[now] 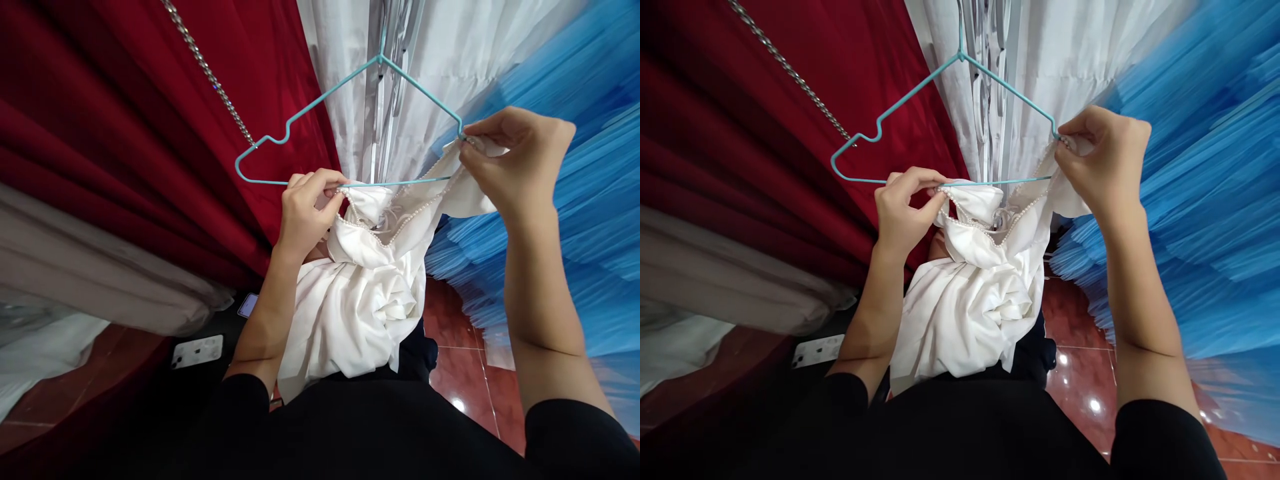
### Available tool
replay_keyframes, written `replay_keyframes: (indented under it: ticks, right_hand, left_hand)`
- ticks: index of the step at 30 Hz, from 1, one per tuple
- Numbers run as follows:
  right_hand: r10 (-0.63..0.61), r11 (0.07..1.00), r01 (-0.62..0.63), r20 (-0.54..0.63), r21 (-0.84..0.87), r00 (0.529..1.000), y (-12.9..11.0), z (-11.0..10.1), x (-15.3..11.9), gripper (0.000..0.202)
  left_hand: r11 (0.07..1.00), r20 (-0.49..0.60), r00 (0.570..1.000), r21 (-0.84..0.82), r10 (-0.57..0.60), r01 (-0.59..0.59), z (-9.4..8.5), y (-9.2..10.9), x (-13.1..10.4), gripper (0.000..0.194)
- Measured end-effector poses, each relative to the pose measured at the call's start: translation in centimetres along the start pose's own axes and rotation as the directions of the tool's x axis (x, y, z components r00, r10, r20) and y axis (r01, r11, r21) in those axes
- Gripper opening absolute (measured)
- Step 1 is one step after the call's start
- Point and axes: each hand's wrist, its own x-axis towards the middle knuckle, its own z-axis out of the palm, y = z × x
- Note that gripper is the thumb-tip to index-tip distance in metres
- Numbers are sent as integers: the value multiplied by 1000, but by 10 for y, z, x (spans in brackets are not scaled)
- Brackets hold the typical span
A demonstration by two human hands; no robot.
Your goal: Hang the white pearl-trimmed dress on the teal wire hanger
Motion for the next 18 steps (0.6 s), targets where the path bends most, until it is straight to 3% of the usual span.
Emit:
replay_keyframes:
  ticks: [4, 11, 15, 18]
  right_hand:
    - [101, 993, -102, 15, 58, 995, -9, -13, 5, 28]
    - [155, 980, -136, -124, 146, 980, 5, -3, 8, 17]
    - [170, 985, -171, -278, 21, 945, 22, -10, 6, 13]
    - [230, 959, -264, -262, -101, 937, 33, -23, -4, 13]
  left_hand:
    - [1000, 4, 1000, 0, 17, -17, -5, -1, 3, 19]
    - [1000, 7, 1000, -3, -4, 4, -4, 0, 5, 18]
    - [1000, 24, 1000, 8, -11, 11, -2, 2, 4, 18]
    - [999, 33, 999, 28, -25, 24, -3, 1, 4, 18]
